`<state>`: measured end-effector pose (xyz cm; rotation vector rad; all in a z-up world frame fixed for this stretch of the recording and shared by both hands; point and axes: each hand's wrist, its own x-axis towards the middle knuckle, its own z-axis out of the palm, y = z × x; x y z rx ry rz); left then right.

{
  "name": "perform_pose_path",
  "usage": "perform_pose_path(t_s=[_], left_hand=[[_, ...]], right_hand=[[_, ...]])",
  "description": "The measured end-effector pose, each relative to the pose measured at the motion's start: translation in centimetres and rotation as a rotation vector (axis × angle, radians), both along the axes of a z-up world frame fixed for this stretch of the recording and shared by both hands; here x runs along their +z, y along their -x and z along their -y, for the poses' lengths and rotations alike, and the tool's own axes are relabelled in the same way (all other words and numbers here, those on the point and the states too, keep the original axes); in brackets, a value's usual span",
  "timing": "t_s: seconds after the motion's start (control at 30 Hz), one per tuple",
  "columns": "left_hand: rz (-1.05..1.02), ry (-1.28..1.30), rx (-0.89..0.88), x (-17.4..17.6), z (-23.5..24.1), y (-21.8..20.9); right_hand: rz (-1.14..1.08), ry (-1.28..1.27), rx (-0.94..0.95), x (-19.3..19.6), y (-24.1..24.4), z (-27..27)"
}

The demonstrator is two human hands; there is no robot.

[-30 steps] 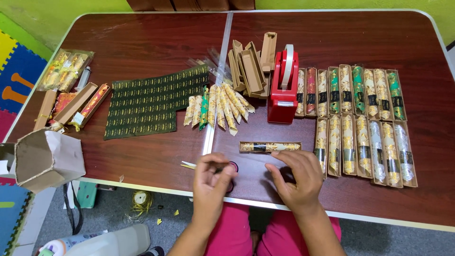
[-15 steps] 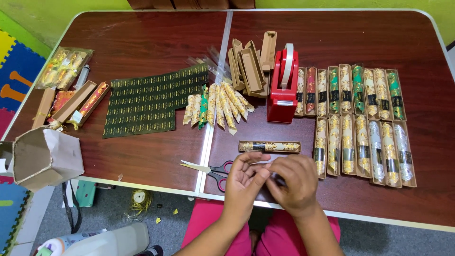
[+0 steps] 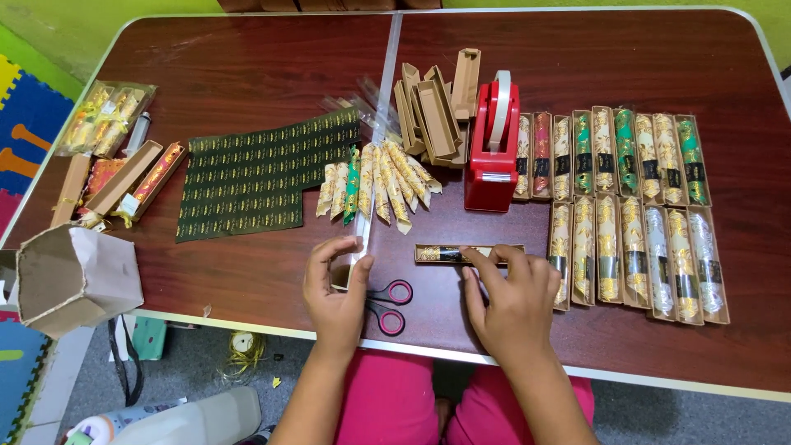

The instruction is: The person cuts a sheet of black labels with gold text using scissors, then trims a small label and applies it to a cylindrical candle inside a cardboard box. They use tape to secure the label and place the finished box with other packaged candles.

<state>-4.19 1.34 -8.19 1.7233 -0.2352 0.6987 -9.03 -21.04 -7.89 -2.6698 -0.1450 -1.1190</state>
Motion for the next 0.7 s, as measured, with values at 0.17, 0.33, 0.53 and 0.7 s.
perform_pose_path(t_s=[0.17,0.33,0.53,0.7], left_hand=[[0.013,-0.070,-0.013,0.0,0.0,-0.1],[0.088,-0.106,-0.049,0.3,0.6,0.1],[0.079,-0.169,-0.102,0.7,0.4,0.9],[0.083,-0.174,-0.116,0.9,0.4,0.9]], right_hand=[[-0.046,0.056,0.007,0.3,0.0,-0.4],[-0.047,0.081,0.060,0.5,0.0,-0.8],[-0.133,0.170,0.077,1.0,0.3,-1.1],[-0.125,0.172,0.051,1.1,0.2,-1.1]])
